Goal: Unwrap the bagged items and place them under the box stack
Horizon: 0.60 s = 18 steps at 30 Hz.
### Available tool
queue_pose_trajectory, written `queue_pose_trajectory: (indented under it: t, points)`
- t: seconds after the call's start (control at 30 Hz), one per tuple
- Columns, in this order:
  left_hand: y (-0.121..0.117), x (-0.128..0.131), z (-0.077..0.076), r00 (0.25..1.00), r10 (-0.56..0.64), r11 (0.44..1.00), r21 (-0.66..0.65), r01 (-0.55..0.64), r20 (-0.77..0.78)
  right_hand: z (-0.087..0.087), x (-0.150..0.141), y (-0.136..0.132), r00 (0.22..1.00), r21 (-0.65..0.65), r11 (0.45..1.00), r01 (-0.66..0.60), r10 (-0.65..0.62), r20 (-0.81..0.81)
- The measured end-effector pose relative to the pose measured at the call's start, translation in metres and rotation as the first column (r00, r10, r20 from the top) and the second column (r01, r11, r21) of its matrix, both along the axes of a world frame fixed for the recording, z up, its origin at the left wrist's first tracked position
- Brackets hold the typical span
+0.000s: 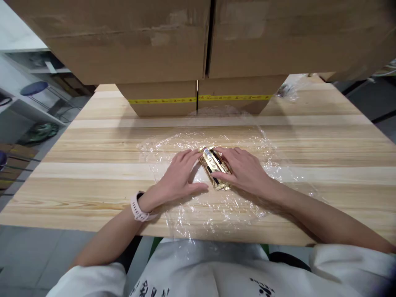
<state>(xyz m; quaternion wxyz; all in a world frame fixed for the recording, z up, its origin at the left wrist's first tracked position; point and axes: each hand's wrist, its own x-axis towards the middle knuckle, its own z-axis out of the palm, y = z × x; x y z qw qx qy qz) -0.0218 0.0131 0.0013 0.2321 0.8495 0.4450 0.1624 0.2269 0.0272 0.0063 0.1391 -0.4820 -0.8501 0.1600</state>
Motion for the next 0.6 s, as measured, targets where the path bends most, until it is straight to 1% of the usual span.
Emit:
queue_pose_trajectory:
  t: [0.07, 0.13, 0.23, 0.3, 0.33, 0.4, 0.47, 0.53, 0.6]
  points:
    - [-0.005, 0.005, -0.007, 0.996, -0.063, 0.997, -0.045, 0.060, -0.063, -0.008, -0.004, -0.003, 0.999, -0.017, 1.000, -0.010, 0.010, -0.037]
    - [-0.006, 0.006, -0.014, 0.992, -0.092, 0.994, -0.058, 0.087, -0.083, -0.012, -0.005, -0.003, 0.995, -0.062, 0.998, -0.013, 0.006, -0.102]
    - [-0.005, 0.005, -0.019, 0.993, -0.102, 0.994, -0.055, 0.099, -0.055, -0.013, -0.006, -0.003, 0.971, -0.168, 0.985, -0.026, -0.014, -0.237]
    - [-0.004, 0.003, -0.019, 0.994, -0.105, 0.993, -0.053, 0.103, -0.032, -0.012, -0.006, -0.002, 0.947, -0.274, 0.961, -0.028, -0.062, -0.316]
    - [-0.004, 0.003, -0.019, 0.994, -0.105, 0.993, -0.055, 0.104, -0.023, -0.012, -0.005, -0.001, 0.931, -0.340, 0.940, -0.032, -0.095, -0.352]
    - [-0.004, 0.003, -0.019, 0.995, -0.103, 0.993, -0.062, 0.102, -0.013, -0.012, -0.003, 0.003, 0.881, -0.477, 0.878, -0.044, -0.191, -0.432]
    - [-0.004, 0.003, -0.019, 0.995, -0.096, 0.993, -0.072, 0.095, -0.004, -0.013, 0.002, 0.009, 0.802, -0.591, 0.803, -0.078, -0.302, -0.516]
    - [-0.004, 0.003, -0.018, 0.997, -0.079, 0.994, -0.078, 0.081, 0.022, -0.013, 0.008, 0.017, 0.717, -0.671, 0.732, -0.121, -0.403, -0.569]
    - [-0.004, 0.004, -0.016, 0.996, -0.054, 0.995, -0.081, 0.060, 0.077, -0.013, 0.015, 0.025, 0.644, -0.732, 0.660, -0.169, -0.488, -0.589]
